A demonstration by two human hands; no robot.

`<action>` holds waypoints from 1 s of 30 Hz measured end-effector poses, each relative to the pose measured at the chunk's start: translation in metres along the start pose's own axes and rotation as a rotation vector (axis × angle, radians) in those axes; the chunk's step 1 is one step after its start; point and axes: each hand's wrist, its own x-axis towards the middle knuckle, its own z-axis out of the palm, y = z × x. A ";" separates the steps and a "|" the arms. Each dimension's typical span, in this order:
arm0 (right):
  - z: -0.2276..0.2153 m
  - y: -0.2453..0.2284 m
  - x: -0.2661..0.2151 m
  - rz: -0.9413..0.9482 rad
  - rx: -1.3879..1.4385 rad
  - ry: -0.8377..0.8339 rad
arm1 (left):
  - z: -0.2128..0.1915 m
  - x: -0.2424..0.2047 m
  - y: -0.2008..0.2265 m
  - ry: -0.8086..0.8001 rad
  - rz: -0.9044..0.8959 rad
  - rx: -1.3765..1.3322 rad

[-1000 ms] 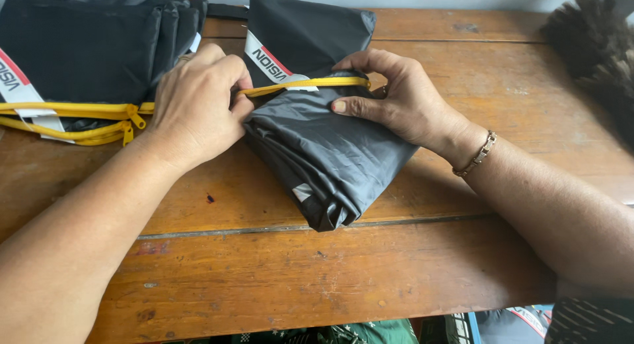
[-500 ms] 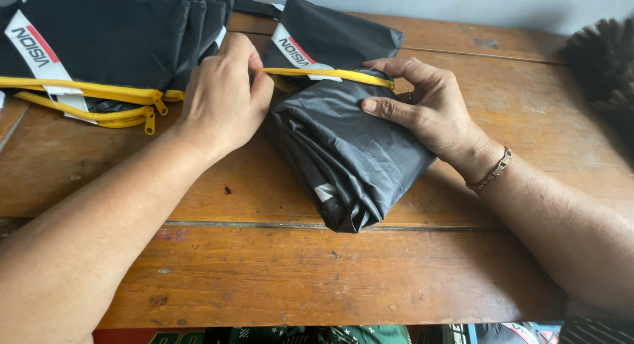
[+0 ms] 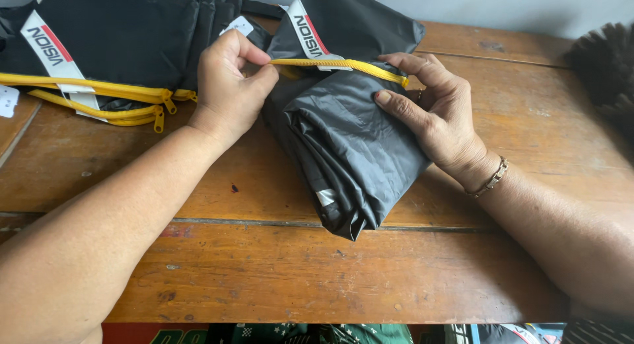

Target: The person folds a black plastic bag on a wooden table, then inserts a yellow zipper into the bag's opening. They adjust the zipper and the bag, then place the finished item into a blue crate.

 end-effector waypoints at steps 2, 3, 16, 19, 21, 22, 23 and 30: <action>0.001 -0.002 -0.001 -0.005 0.046 0.024 | 0.003 0.002 -0.005 -0.108 -0.022 -0.273; 0.001 0.000 -0.001 -0.004 0.046 0.026 | -0.002 0.003 -0.004 -0.110 -0.022 -0.274; -0.002 0.014 0.003 0.022 -0.108 0.115 | -0.011 -0.002 0.052 -0.292 -0.838 -0.707; -0.011 0.017 0.005 0.022 -0.101 0.078 | -0.009 -0.005 0.086 -0.189 -0.799 -0.787; -0.010 0.008 0.006 0.029 -0.070 0.042 | -0.009 -0.006 0.114 -0.159 -0.751 -0.818; -0.007 -0.002 0.006 0.056 -0.111 0.056 | -0.008 -0.006 0.131 -0.133 -0.760 -0.786; -0.004 -0.012 0.005 0.082 -0.151 0.070 | -0.008 -0.007 0.148 -0.108 -0.769 -0.754; -0.020 0.065 0.013 0.561 1.692 -0.240 | -0.007 -0.013 0.133 -0.202 -0.512 -0.628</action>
